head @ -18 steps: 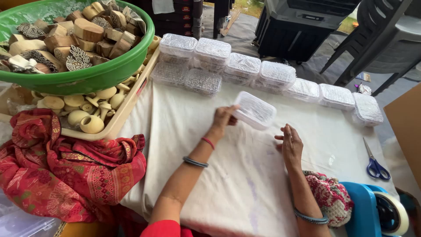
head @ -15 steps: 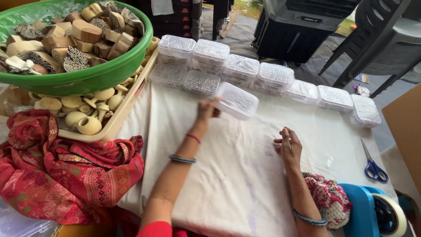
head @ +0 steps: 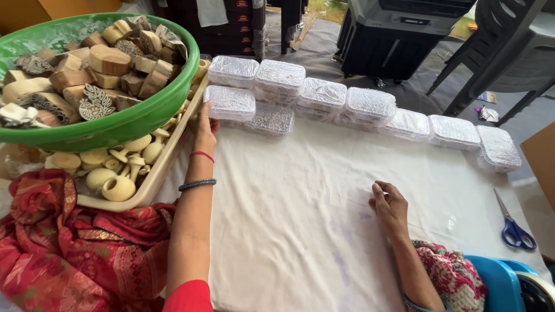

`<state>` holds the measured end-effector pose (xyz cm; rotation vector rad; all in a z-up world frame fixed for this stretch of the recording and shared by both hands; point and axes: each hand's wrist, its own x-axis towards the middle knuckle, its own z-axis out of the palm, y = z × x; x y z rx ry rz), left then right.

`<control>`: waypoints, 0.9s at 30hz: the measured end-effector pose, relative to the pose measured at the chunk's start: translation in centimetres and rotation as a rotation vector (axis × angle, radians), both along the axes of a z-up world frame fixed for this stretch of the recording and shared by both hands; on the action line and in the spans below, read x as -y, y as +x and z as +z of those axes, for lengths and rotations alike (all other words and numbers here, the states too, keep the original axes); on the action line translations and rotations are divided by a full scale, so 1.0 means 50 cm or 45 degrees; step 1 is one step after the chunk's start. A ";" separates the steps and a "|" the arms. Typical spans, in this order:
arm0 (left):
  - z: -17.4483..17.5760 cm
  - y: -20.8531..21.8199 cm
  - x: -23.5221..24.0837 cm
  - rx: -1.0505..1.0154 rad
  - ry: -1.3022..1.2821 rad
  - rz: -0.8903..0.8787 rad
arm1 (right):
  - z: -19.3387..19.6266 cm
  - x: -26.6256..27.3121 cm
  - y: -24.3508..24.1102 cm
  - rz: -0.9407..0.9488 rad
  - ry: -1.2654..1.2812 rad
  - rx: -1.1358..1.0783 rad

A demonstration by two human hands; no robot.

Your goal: The person cleans wooden stamps by wiping them with a cloth. They pick up a stamp from a green basin, rub the surface with a patterned cloth, and place the cleaned stamp on the table. The person repeats this process for multiple stamps.

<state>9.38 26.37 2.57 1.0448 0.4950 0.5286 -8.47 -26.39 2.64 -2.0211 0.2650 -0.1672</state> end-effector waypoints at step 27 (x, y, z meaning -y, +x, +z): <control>-0.078 -0.011 0.119 -0.149 1.580 0.338 | 0.005 -0.001 -0.002 0.109 -0.197 0.020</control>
